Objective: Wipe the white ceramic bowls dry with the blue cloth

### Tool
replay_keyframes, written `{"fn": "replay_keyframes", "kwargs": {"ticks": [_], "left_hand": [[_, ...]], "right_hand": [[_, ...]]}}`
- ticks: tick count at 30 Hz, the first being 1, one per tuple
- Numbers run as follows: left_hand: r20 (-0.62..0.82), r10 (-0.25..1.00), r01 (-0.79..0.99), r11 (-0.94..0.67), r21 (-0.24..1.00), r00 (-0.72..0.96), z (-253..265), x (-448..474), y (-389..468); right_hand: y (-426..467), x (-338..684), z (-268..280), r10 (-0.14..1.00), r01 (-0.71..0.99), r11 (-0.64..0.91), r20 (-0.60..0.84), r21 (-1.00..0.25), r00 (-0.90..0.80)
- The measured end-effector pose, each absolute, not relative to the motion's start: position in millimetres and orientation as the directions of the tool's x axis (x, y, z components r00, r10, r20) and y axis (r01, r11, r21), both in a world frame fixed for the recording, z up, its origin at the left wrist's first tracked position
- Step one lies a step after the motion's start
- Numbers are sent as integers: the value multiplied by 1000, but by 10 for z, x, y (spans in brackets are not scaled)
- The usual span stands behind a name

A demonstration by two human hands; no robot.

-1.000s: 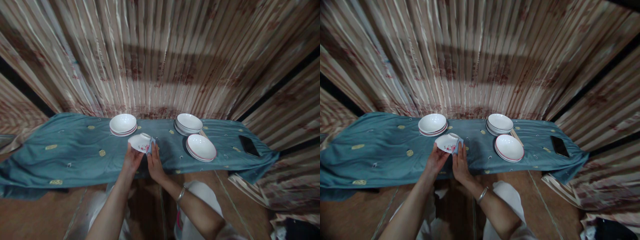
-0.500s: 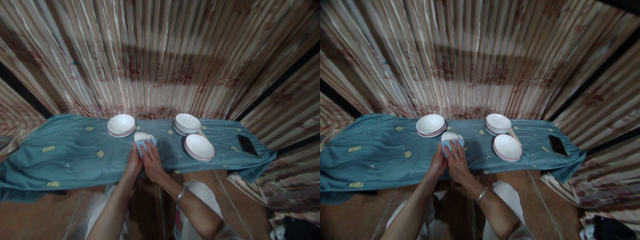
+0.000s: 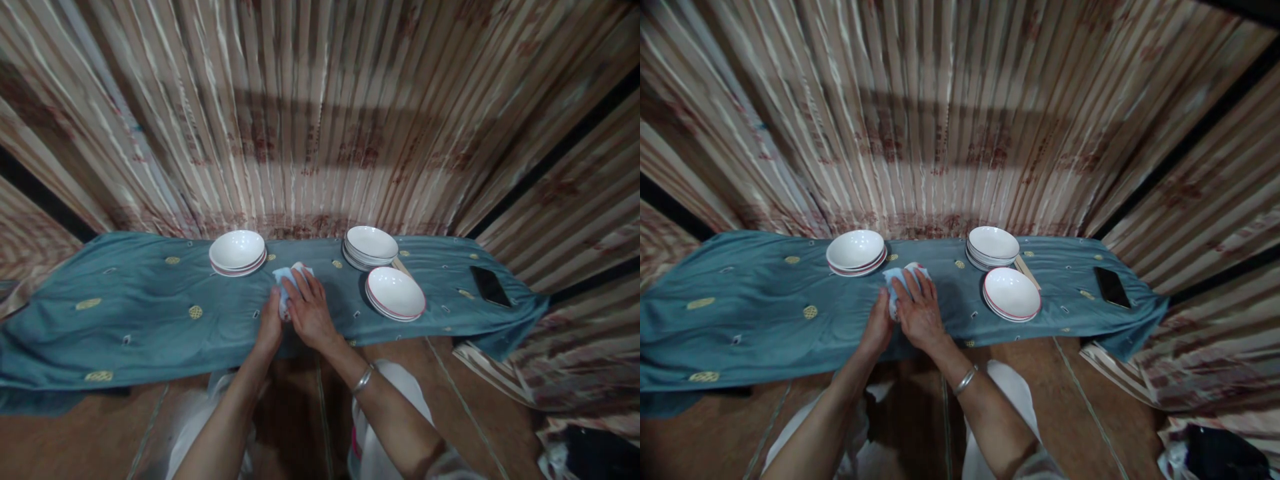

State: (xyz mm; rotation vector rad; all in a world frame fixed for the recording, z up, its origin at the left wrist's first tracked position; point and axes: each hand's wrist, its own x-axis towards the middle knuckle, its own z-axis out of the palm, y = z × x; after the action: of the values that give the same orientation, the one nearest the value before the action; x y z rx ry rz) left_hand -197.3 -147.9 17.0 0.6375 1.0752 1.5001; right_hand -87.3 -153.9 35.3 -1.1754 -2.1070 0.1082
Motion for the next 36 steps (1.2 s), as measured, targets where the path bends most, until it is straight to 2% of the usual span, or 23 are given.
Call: {"fn": "replay_keyframes", "kwargs": {"ticks": [3, 5, 11, 16, 22, 27, 30, 33, 36], "left_hand": [[-106, 972, -304, 38, 952, -211, 188, -1981, -1498], [-95, 976, -264, 40, 964, -198, 190, -1975, -1499], [-119, 979, -309, 64, 949, -164, 219, -1927, -1502], [-135, 978, -310, 81, 947, -158, 226, -1934, -1511], [-122, 974, -290, 63, 955, -191, 138, -1973, -1485], [-140, 969, -441, 37, 897, -204, 153, -1994, -1474], [-220, 942, -593, 29, 805, -253, 170, -2007, -1434], [-334, 905, -722, 43, 690, -265, 171, -2031, -1386], [-368, 904, -795, 54, 604, -218, 163, -2063, -1368]], "right_hand": [[-1485, -844, 369, 776, 690, 578, 557, -436, -297], [-1443, -820, 369, 782, 664, 569, 569, -485, -255], [-1294, -747, 343, 828, 541, 513, 549, -666, -110], [-1150, -700, 260, 890, 381, 418, 455, -824, 7], [-983, -632, 104, 948, 203, 282, 305, -938, 93], [-916, -655, 18, 980, 59, 158, 164, -986, 114], [-939, -732, -40, 984, -4, 132, 131, -991, 122], [-1004, -827, -115, 985, 37, 120, 124, -992, 119], [-1100, -910, -172, 983, 116, 121, 136, -986, 125]]}}
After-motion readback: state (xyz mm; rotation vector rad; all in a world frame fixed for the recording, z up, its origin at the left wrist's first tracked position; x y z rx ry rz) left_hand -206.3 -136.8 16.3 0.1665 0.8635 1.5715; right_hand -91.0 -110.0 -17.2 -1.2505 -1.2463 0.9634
